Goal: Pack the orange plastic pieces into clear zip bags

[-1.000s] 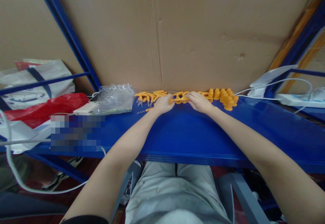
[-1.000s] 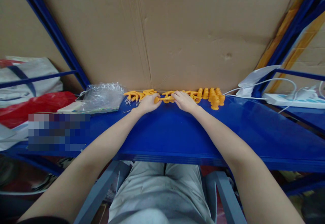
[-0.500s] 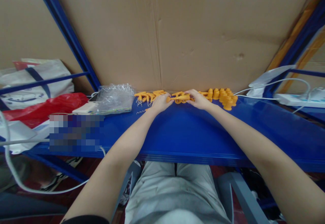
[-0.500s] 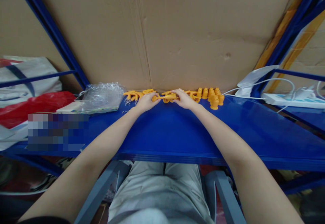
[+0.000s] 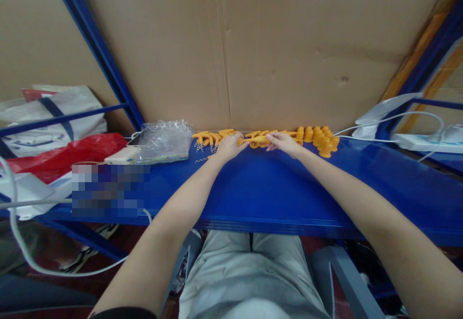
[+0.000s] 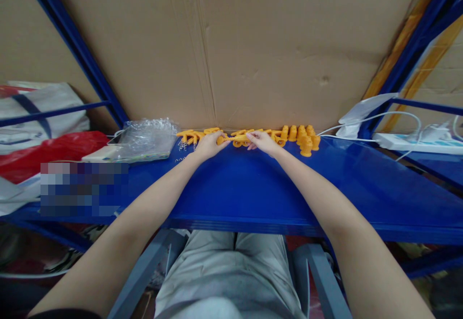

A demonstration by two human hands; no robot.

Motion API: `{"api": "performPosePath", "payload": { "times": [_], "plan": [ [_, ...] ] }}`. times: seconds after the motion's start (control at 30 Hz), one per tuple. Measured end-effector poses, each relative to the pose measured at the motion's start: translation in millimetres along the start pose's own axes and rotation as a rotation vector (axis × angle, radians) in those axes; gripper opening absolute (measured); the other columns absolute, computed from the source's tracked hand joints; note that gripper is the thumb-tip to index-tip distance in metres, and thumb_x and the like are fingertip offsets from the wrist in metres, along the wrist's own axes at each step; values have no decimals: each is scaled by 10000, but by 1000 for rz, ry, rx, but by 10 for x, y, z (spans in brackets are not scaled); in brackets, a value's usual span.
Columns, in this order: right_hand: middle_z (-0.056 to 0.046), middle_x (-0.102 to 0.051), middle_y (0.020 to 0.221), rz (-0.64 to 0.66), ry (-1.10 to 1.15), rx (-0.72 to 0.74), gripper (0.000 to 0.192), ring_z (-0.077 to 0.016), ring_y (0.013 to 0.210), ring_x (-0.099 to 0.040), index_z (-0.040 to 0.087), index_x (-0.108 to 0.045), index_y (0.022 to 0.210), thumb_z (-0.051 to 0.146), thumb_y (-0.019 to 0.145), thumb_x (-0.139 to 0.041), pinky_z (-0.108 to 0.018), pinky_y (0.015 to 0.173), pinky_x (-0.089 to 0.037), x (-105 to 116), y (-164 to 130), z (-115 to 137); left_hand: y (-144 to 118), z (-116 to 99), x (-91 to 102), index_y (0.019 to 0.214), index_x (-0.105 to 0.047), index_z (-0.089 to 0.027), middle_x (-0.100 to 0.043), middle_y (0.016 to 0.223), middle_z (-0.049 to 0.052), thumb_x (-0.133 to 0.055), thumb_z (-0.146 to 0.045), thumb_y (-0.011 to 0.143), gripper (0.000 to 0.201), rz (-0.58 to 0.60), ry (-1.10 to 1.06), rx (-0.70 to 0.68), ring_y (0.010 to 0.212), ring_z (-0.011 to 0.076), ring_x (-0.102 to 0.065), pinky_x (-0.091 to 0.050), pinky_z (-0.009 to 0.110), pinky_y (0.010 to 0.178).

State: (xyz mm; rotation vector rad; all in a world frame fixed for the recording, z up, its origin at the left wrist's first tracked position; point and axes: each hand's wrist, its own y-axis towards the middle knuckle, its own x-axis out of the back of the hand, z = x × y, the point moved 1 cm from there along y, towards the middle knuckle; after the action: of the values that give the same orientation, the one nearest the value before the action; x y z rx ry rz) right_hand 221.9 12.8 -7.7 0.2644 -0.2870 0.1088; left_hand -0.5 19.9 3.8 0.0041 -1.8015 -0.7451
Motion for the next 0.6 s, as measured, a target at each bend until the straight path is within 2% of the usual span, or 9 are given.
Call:
{"api": "performPosePath", "payload": {
  "times": [0.07,0.17,0.3,0.4,0.53,0.6],
  "plan": [
    [-38,-712,796,44,43,-28,143,-134,646,-690,192,-619,973,318,914,-653,-265,662,-588,5,-27,1,-1,-3,5,1122,-662,-196,-730,1083,93,-566,-416,921,313,0,5,1,1055,260,-659,-505,338,896],
    [-10,-708,815,81,104,-36,208,-118,622,-684,211,-574,1046,233,879,-695,-254,634,-584,27,-46,0,-6,-14,19,1121,-663,-184,-730,1077,105,-561,-420,925,323,9,18,4,1044,267,-663,-505,342,888],
    [5,-674,672,92,127,-37,164,-103,527,-638,187,-557,894,251,877,-707,-222,556,-551,58,-46,9,-17,-30,38,1098,-669,-178,-730,1065,108,-570,-422,919,318,15,0,-9,1031,268,-668,-503,340,880],
    [-5,-644,590,125,123,-30,274,-102,468,-593,181,-551,773,380,869,-712,-211,477,-514,57,-54,27,-26,-42,38,1086,-667,-185,-731,1053,103,-574,-427,913,311,7,-2,-23,1034,268,-666,-500,339,875],
    [-13,-557,454,96,20,-125,504,-92,350,-492,181,-542,641,590,935,-518,-197,345,-402,11,-81,61,-33,-72,40,1084,-656,-189,-726,1071,98,-595,-424,900,304,-23,11,-44,1041,257,-658,-491,324,872],
    [-4,-497,390,68,-54,-190,589,-82,306,-443,179,-543,614,628,966,-397,-182,300,-329,-19,-98,87,-34,-86,46,1090,-654,-187,-724,1077,101,-606,-424,894,311,-27,22,-43,1038,258,-657,-488,317,863]
  ]
}}
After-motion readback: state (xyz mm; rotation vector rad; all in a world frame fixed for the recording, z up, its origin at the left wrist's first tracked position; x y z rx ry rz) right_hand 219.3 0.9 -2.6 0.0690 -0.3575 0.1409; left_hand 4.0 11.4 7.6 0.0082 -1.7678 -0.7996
